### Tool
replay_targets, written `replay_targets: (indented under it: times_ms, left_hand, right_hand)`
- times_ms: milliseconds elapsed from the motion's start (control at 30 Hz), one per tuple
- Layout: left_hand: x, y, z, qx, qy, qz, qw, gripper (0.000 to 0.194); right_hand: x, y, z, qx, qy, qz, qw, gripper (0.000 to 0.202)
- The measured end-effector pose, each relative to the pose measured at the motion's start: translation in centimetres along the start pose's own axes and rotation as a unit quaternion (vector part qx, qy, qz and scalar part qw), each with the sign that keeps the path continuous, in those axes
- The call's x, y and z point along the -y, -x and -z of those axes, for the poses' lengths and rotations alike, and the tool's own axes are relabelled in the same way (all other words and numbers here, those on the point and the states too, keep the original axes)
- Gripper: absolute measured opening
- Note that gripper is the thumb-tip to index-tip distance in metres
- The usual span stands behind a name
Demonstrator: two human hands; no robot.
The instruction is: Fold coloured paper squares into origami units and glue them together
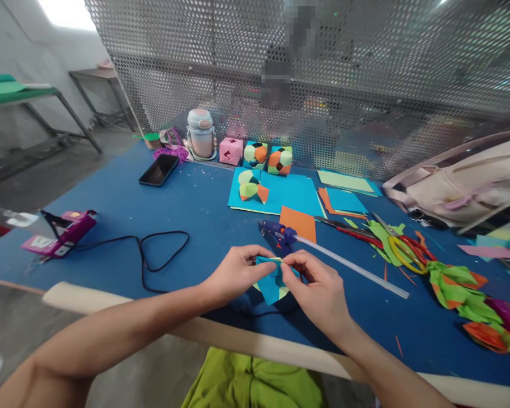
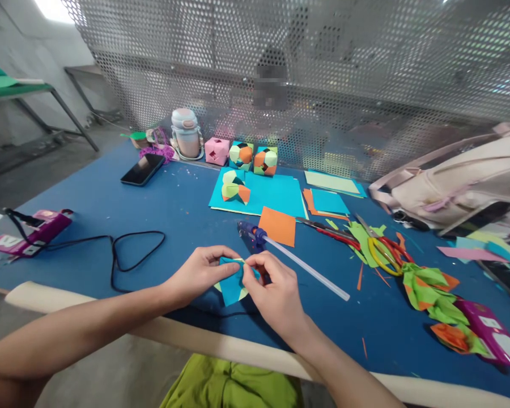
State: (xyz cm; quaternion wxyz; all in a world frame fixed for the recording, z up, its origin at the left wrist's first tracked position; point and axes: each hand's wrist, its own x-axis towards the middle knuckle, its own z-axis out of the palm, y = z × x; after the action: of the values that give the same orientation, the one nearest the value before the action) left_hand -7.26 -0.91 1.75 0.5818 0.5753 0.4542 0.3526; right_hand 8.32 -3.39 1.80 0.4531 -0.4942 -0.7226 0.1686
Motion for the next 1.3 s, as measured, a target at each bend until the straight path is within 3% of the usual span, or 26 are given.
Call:
replay_targets:
  times_ms: [200, 400, 533, 633, 1067, 1300]
  left_hand:
    - [-0.4, 0.1, 0.1, -0.003, 0.075, 0.024, 0.997, 0.016]
    - [-0.4, -0.1, 0.4, 0.013, 0.144, 0.051, 0.988, 0.012]
    - [-0.6, -0.1, 0.6, 0.020, 0.131, 0.050, 0.990, 0.013]
    - [-0.7, -0.1, 0.7, 0.017, 0.112, 0.039, 0.993, 0.012]
    - [-1.1, -0.2, 0.9, 0.030, 0.118, 0.053, 0.991, 0.011]
    - [-1.1, -0.2, 1.0, 0.031, 0.117, 0.060, 0.991, 0.012]
  right_hand:
    - [-0.2, 0.1, 0.0, 0.003, -0.021, -0.001, 1.000, 0.005]
    - [-0.1, 0.1, 0.0, 0.026, -0.044, 0.042, 0.998, 0.009]
    - [-0.4, 0.4, -0.2, -0.006, -0.063, -0.011, 0.998, 0.015]
    - [-0.3, 0.3, -0.2, 0.009, -0.045, -0.019, 0.999, 0.007]
    - [-0.3, -0.1, 0.6, 0.038, -0.034, 0.138, 0.989, 0.021]
    - [-0.7, -0.1, 0.9, 0.057, 0.047, 0.206, 0.976, 0.027]
